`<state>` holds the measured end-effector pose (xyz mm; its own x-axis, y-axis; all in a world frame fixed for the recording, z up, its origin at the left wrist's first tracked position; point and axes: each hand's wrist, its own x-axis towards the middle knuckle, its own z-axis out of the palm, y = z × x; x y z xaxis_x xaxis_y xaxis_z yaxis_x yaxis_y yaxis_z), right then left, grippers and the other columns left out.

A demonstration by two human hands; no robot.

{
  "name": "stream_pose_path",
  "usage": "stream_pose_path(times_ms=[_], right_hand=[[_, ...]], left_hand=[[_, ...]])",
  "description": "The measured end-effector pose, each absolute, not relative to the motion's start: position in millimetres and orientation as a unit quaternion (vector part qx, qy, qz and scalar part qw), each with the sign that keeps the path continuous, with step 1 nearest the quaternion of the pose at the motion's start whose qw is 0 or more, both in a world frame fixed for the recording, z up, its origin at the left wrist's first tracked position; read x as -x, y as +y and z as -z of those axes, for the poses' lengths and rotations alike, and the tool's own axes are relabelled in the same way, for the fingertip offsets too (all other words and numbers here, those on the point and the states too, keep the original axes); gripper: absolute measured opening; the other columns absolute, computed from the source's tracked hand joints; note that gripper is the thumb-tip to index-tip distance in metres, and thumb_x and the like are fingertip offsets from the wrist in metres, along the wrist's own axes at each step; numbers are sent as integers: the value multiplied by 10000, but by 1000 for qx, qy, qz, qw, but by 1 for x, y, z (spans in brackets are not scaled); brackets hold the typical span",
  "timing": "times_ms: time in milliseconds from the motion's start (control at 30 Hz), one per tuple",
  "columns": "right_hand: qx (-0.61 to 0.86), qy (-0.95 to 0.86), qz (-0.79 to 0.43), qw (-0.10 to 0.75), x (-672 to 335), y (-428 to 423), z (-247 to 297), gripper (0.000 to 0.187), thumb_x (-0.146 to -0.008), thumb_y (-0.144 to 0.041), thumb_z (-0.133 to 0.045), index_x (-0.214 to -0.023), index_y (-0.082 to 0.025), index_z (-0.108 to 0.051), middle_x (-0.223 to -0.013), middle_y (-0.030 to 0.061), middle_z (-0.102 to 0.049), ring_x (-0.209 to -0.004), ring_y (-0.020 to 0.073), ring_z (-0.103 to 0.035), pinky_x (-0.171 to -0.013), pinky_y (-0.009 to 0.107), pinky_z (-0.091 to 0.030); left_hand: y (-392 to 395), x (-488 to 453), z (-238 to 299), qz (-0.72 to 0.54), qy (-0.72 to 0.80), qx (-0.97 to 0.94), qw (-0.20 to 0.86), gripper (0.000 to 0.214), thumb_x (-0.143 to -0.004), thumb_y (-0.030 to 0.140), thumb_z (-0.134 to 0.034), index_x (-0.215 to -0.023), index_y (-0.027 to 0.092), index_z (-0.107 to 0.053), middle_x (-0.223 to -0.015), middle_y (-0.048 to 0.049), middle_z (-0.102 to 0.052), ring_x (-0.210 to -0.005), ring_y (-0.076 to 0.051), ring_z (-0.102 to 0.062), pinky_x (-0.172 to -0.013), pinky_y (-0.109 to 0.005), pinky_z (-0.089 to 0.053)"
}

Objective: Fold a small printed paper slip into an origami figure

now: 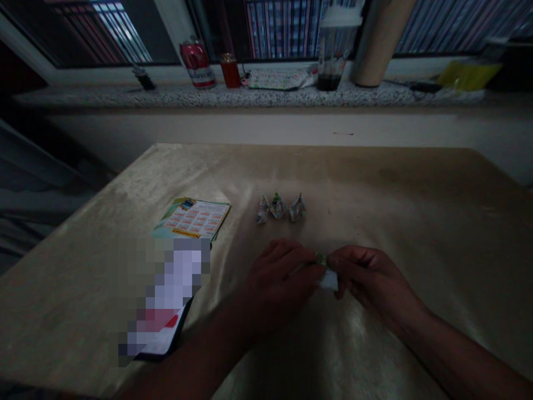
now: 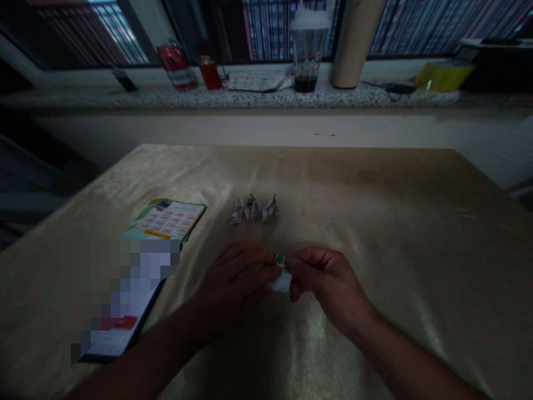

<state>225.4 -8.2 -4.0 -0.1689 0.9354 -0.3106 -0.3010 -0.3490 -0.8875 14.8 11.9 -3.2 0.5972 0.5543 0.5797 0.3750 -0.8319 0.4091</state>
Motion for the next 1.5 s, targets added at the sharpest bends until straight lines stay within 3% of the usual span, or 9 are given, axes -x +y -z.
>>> stream_pose_path(times_ms=[167, 300, 367, 467, 667, 833, 967, 1133, 1500], right_hand=[[431, -365, -680, 468, -224, -11, 0, 322, -816, -391, -820, -1067, -196, -765, -619, -3, -714, -528, 141, -671, -536, 256, -561], [460, -536, -536, 463, -225, -13, -3, 159, -800, -318, -835, -935, -236, -818, -794, 33, -784, -723, 169, -725, -655, 255, -573], [473, -593, -464, 458, -224, -14, -6, 44, -827, -263, -808, -861, -258, -834, -747, 12, -777, -680, 145, -706, -628, 227, -548], [487, -618, -417, 455, -225, -15, -8, 64, -844, -235, -788, -817, -265, -839, -632, -10, -735, -556, 115, -656, -528, 200, -504], [488, -597, -468, 431, -230, -14, -13, 207, -868, -312, -748, -690, -215, -795, -558, 14, -685, -494, 130, -620, -450, 218, -479], [481, -573, -499, 437, -230, -14, -13, 190, -854, -309, -760, -694, -211, -793, -559, 17, -682, -496, 128, -606, -456, 222, -476], [463, -574, -527, 422, -230, -15, -11, 235, -865, -290, -745, -643, -217, -767, -560, 7, -670, -515, 120, -603, -481, 220, -472], [471, -593, -509, 410, -229, -15, -10, 235, -862, -298, -749, -648, -201, -748, -553, -1, -648, -508, 105, -561, -473, 211, -428], [448, -565, -576, 384, -232, -13, -5, 254, -879, -347, -746, -691, -177, -755, -576, 2, -636, -533, 94, -538, -496, 204, -406]], left_hand=[[9, -20, -6, -435, 329, -793, 269, 113, -935, 168, -653, -915, 160, -763, -804, -53, -737, -703, -152, -658, -669, -262, -510], [5, -25, -8, -407, 450, -634, 480, 197, -864, 297, -753, -710, 176, -770, -634, 2, -695, -578, -123, -613, -560, -221, -452], [5, -26, -6, -377, 459, -569, 568, 212, -847, 336, -759, -726, 165, -788, -651, -11, -721, -595, -131, -628, -576, -225, -463], [6, -27, -3, -347, 453, -505, 648, 225, -787, 373, -810, -824, 151, -814, -730, -41, -772, -640, -153, -677, -610, -238, -503], [10, -18, -6, -325, 410, -488, 698, 234, -785, 365, -826, -691, 154, -791, -647, -40, -760, -596, -149, -694, -608, -242, -538], [13, -13, -6, -303, 380, -496, 720, 160, -789, 329, -829, -801, 171, -822, -764, -41, -795, -672, -138, -707, -658, -227, -516], [14, -12, -7, -320, 335, -512, 724, 152, -779, 295, -829, -728, 153, -807, -759, -48, -777, -693, -146, -689, -650, -232, -487], [15, -11, -7, -292, 346, -539, 711, 154, -829, 287, -793, -899, 153, -818, -815, -53, -779, -739, -148, -683, -690, -241, -488], [17, -14, -4, -296, 367, -517, 715, 262, -747, 378, -855, -741, 126, -784, -669, -23, -714, -612, -117, -615, -598, -226, -451]])
